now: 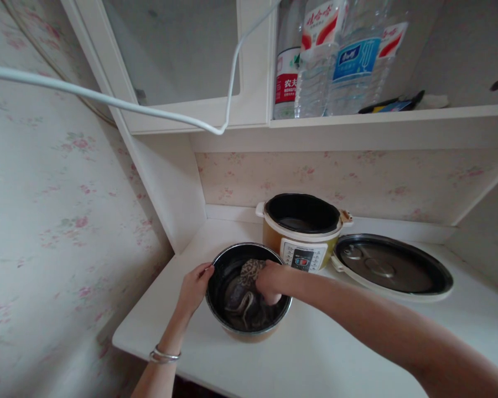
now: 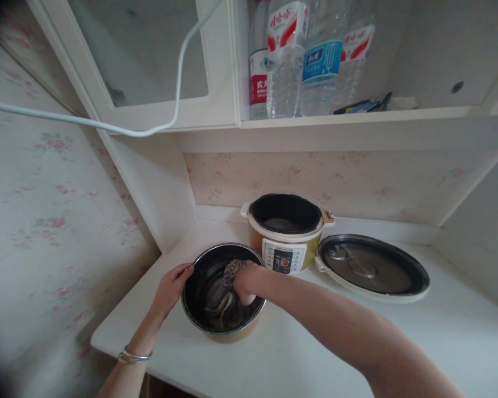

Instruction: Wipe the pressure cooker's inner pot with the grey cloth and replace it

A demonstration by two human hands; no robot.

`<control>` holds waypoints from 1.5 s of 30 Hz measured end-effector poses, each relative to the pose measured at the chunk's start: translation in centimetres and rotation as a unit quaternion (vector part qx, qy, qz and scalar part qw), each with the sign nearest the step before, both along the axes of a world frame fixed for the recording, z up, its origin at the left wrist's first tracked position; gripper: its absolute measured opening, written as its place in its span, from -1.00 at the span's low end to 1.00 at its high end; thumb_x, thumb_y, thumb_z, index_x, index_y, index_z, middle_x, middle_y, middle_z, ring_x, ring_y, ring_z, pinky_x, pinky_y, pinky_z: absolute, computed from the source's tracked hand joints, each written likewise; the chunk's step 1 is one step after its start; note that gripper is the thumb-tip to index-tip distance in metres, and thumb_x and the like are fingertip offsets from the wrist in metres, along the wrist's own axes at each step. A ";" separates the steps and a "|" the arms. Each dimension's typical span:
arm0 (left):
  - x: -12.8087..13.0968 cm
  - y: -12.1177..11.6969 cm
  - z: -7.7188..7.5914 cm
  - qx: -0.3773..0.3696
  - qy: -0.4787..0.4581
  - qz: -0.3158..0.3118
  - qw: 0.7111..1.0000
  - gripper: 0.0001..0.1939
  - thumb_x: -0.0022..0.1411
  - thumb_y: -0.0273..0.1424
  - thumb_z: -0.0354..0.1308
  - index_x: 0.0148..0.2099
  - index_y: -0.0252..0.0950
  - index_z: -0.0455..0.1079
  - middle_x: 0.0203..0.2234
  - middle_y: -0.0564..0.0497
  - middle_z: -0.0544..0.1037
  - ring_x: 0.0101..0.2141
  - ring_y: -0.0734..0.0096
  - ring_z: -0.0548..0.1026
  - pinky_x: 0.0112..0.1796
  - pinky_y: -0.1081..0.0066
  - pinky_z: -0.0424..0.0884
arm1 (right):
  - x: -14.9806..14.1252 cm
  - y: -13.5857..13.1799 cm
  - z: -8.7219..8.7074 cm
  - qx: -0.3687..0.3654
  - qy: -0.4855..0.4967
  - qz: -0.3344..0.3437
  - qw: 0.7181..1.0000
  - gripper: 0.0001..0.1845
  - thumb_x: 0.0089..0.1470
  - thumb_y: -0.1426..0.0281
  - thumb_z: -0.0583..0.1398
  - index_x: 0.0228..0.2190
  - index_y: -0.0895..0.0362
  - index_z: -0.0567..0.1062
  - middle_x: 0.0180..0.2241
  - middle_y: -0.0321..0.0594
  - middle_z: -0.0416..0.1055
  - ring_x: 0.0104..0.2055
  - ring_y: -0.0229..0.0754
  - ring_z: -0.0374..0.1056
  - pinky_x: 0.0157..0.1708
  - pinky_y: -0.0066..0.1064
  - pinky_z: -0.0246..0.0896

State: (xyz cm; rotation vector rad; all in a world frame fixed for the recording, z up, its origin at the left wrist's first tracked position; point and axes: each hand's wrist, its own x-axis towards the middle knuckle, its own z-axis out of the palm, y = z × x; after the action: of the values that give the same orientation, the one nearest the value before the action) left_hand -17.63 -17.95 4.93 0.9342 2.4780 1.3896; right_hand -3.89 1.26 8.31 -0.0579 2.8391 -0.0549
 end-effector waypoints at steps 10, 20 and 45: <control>0.4 0.6 0.3 0.015 -0.011 -0.014 1.000 -0.58 0.23 -0.10 -0.01 -0.11 -0.27 0.51 -0.21 -0.01 0.61 -0.19 0.24 0.52 -0.15 0.37 0.34 | -1.8 2.1 -0.9 0.208 0.227 0.208 0.928 -0.75 0.18 0.53 0.08 -0.23 0.23 0.56 -0.24 -0.10 0.49 -0.12 -0.04 0.32 0.19 0.13 -0.18; 0.6 0.8 -0.5 -0.009 0.046 0.029 0.998 -0.64 0.25 -0.17 -0.04 -0.17 -0.28 0.47 -0.28 -0.05 0.57 -0.23 0.24 0.49 -0.18 0.32 0.31 | 0.5 3.2 -1.1 0.224 0.149 0.166 0.949 -0.70 -0.01 0.31 0.27 -0.19 0.11 0.56 -0.21 -0.11 0.48 -0.09 -0.01 0.31 0.26 0.04 -0.34; 1.9 0.8 -1.0 -0.045 0.127 0.081 0.988 -0.60 0.31 -0.17 -0.09 0.03 -0.28 0.35 -0.07 -0.12 0.40 -0.32 0.30 0.50 -0.15 0.23 0.40 | 11.5 6.4 9.0 0.013 0.326 -0.191 0.926 -0.66 -0.10 0.43 0.13 -0.22 0.19 0.49 -0.23 -0.10 0.48 -0.19 -0.06 0.38 -0.11 -0.28 0.10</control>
State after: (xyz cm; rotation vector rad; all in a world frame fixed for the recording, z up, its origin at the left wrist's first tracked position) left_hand -15.75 -17.16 3.95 0.9633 2.8362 1.2604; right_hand 7.65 7.65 17.31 0.5935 3.4657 -0.0963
